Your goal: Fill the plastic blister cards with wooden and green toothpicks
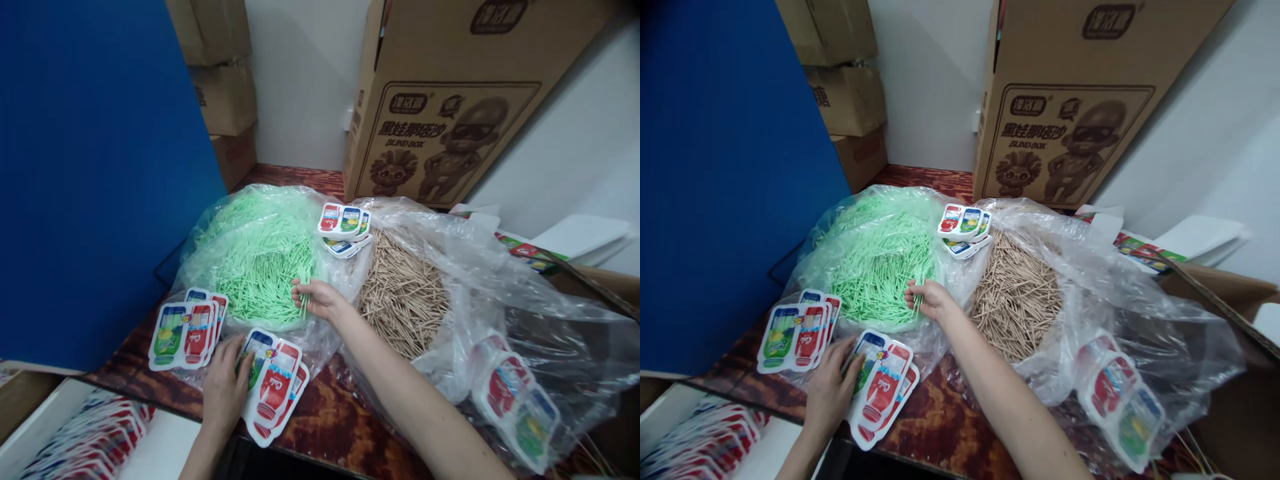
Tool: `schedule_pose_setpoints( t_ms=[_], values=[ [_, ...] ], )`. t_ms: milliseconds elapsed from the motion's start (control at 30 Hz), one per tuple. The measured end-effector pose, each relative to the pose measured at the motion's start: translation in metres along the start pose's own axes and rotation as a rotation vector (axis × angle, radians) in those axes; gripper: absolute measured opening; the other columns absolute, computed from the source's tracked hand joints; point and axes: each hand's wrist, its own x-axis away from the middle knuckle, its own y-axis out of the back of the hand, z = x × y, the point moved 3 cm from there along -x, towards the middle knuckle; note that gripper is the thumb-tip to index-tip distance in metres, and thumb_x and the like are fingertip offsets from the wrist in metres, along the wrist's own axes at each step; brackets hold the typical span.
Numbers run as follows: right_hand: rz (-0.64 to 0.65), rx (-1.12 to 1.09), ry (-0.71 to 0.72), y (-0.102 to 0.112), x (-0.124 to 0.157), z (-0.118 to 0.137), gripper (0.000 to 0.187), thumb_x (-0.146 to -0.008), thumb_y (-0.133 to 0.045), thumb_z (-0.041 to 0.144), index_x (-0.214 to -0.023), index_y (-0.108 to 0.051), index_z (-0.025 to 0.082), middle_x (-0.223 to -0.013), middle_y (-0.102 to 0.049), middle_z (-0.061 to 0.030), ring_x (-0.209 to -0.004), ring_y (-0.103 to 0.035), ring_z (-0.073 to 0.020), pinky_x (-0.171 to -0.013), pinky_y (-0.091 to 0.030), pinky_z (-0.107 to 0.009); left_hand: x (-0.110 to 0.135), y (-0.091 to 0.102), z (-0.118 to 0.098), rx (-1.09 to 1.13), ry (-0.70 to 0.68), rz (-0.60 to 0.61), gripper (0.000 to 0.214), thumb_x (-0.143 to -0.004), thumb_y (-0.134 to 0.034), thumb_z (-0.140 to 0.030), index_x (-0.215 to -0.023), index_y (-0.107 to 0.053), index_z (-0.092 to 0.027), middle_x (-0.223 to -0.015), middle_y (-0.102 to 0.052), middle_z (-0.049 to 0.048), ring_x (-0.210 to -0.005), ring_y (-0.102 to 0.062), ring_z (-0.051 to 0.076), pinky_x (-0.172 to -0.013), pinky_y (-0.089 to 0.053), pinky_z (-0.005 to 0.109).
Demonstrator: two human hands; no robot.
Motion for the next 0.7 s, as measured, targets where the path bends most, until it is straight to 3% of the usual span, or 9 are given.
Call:
schedule_pose_setpoints(
  t_ms=[167,300,433,533,600,700],
  values=[
    [-0.028,-0.077,-0.065,0.001,0.004,-0.005,0.012,-0.082,-0.051,0.003,-0.082,-0.054,0.014,-0.059,-0.061,0.0017,-0.051,-0.061,-0.0096,-0.055,-0.052,-0.021,-0.016,0.019,-0.020,-0.038,-0.059,-0.114,0.031,-0.090,-0.048,-0.035,-0.114,-0.058,-0.018,-0.112,-0.062,0.0139,-0.106,-0.058,0.030,-0.093,-0.045,0.044],
    [-0.037,-0.101,-0.033,0.000,0.009,-0.005,0.014,-0.082,-0.050,0.001,-0.081,-0.052,0.015,-0.060,-0.062,0.0026,-0.052,-0.062,-0.0088,-0.059,-0.053,-0.021,-0.047,0.019,-0.041,0.119,-0.060,-0.007,0.024,-0.090,-0.049,-0.034,-0.104,-0.062,-0.020,-0.104,-0.064,0.0106,-0.101,-0.060,0.027,-0.089,-0.047,0.041],
    [-0.029,-0.067,0.012,0.002,0.013,0.000,0.013,-0.078,-0.057,0.004,-0.081,-0.053,0.015,-0.058,-0.063,0.0027,-0.048,-0.059,-0.0092,-0.053,-0.049,-0.021,-0.081,-0.002,-0.061,0.338,0.009,0.126,0.024,-0.088,-0.051,-0.038,-0.097,-0.065,-0.020,-0.098,-0.066,0.0072,-0.090,-0.063,0.023,-0.082,-0.050,0.037],
    [-0.029,-0.021,0.044,0.003,0.014,0.011,0.015,-0.074,-0.059,0.005,-0.083,-0.053,0.016,-0.055,-0.061,0.0045,-0.045,-0.056,-0.0086,-0.051,-0.047,-0.020,-0.105,-0.025,-0.070,0.578,0.172,0.175,0.030,-0.083,-0.057,-0.042,-0.097,-0.065,-0.018,-0.100,-0.069,0.0088,-0.092,-0.064,0.023,-0.081,-0.049,0.036],
    [-0.023,0.011,0.081,0.002,0.015,0.020,0.016,-0.073,-0.060,0.007,-0.084,-0.053,0.016,-0.054,-0.060,0.0061,-0.044,-0.055,-0.0078,-0.050,-0.046,-0.019,-0.117,-0.038,-0.075,0.717,0.263,0.198,0.038,-0.081,-0.058,-0.047,-0.100,-0.064,-0.015,-0.101,-0.070,0.0114,-0.094,-0.065,0.025,-0.079,-0.050,0.037],
    [0.001,0.064,0.140,-0.006,0.024,0.027,0.016,-0.071,-0.062,0.010,-0.082,-0.053,0.017,-0.054,-0.060,0.0072,-0.043,-0.053,-0.0068,-0.046,-0.042,-0.017,-0.125,-0.045,-0.084,0.809,0.292,0.206,0.048,-0.085,-0.049,-0.052,-0.113,-0.058,-0.014,-0.112,-0.067,0.0152,-0.096,-0.066,0.025,-0.077,-0.053,0.037]
  ],
)
